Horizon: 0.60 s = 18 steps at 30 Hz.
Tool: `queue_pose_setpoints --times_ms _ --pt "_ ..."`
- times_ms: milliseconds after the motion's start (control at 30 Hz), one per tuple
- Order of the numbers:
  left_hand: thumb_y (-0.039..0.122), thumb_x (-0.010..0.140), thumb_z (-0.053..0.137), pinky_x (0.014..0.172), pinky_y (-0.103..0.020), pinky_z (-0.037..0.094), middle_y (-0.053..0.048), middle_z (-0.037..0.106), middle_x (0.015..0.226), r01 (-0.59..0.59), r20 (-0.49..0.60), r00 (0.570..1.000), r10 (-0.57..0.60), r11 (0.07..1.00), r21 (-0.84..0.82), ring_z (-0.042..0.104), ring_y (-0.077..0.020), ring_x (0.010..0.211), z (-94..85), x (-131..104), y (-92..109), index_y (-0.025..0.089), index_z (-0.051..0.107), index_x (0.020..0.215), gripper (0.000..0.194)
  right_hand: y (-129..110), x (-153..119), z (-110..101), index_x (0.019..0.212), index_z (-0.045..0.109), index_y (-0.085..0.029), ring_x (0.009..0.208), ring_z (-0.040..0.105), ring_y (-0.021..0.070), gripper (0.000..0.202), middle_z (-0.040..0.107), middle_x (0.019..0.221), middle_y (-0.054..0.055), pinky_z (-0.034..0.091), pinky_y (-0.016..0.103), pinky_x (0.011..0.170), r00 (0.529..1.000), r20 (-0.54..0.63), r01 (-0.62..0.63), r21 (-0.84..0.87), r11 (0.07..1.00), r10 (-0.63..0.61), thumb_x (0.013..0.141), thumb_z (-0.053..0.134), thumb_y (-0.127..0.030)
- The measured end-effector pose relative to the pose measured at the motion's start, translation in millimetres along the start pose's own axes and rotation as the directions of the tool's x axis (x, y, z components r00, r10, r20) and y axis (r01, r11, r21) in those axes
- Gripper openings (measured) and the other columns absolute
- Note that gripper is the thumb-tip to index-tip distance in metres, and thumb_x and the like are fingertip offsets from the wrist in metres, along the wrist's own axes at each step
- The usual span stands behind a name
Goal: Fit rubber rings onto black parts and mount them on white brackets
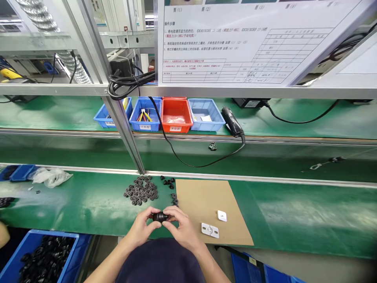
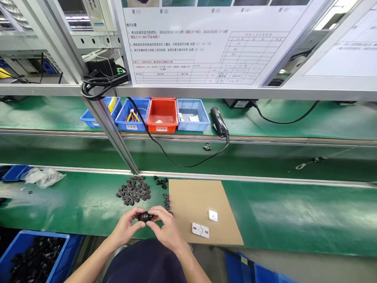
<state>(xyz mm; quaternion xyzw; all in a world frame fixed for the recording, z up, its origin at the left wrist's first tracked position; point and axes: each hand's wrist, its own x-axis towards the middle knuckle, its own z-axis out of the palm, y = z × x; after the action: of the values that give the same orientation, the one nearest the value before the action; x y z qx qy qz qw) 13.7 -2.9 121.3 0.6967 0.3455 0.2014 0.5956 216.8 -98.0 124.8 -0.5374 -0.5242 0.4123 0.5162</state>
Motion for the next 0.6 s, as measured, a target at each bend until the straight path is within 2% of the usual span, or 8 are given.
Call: queue_pose_setpoints --times_ms 167,267,400,600 --pt "0.025 0.088 0.077 0.099 -0.037 0.056 -0.007 0.077 0.117 0.02 0.003 1.0 -0.019 0.995 -0.093 0.071 -0.0276 0.109 1.8 2 2 0.022 0.075 0.118 0.03 -5 -2 -6 0.122 0.073 -0.026 0.114 0.069 0.026 0.022 0.071 0.124 0.012 0.062 0.04 0.095 0.995 0.03 0.095 -0.086 0.992 -0.093 0.101 0.066 -0.024" --pt "0.026 0.087 0.08 0.1 -0.038 0.058 -0.008 0.077 0.119 0.044 -0.007 0.999 -0.046 0.983 -0.176 0.071 -0.028 0.11 4.3 2 -1 0.022 0.076 0.118 0.032 -8 -3 -9 0.124 0.073 -0.027 0.118 0.068 0.0264 0.023 0.071 0.126 0.011 0.059 0.042 0.102 0.988 0.065 0.147 -0.161 0.976 -0.138 0.104 0.064 -0.023" --pt "0.03 0.086 0.082 0.1 -0.038 0.06 -0.008 0.077 0.119 0.046 -0.027 0.998 -0.054 0.973 -0.226 0.073 -0.0285 0.109 6.8 -2 -4 0.021 0.076 0.118 0.034 -13 -2 -11 0.128 0.072 -0.028 0.117 0.068 0.0258 0.026 0.071 0.125 0.01 0.058 0.04 0.101 0.986 0.08 0.162 -0.198 0.967 -0.149 0.104 0.063 -0.022" --pt "0.031 0.09 0.082 0.099 -0.038 0.06 -0.008 0.079 0.118 -0.038 -0.036 0.999 0.035 0.996 -0.079 0.074 -0.0283 0.108 5.2 -5 1 0.023 0.077 0.119 0.03 -24 -4 -7 0.124 0.073 -0.028 0.083 0.069 0.0226 0.025 0.075 0.1 0.006 0.056 0.035 0.078 0.998 0.042 0.057 -0.337 0.94 -0.045 0.099 0.071 -0.03"
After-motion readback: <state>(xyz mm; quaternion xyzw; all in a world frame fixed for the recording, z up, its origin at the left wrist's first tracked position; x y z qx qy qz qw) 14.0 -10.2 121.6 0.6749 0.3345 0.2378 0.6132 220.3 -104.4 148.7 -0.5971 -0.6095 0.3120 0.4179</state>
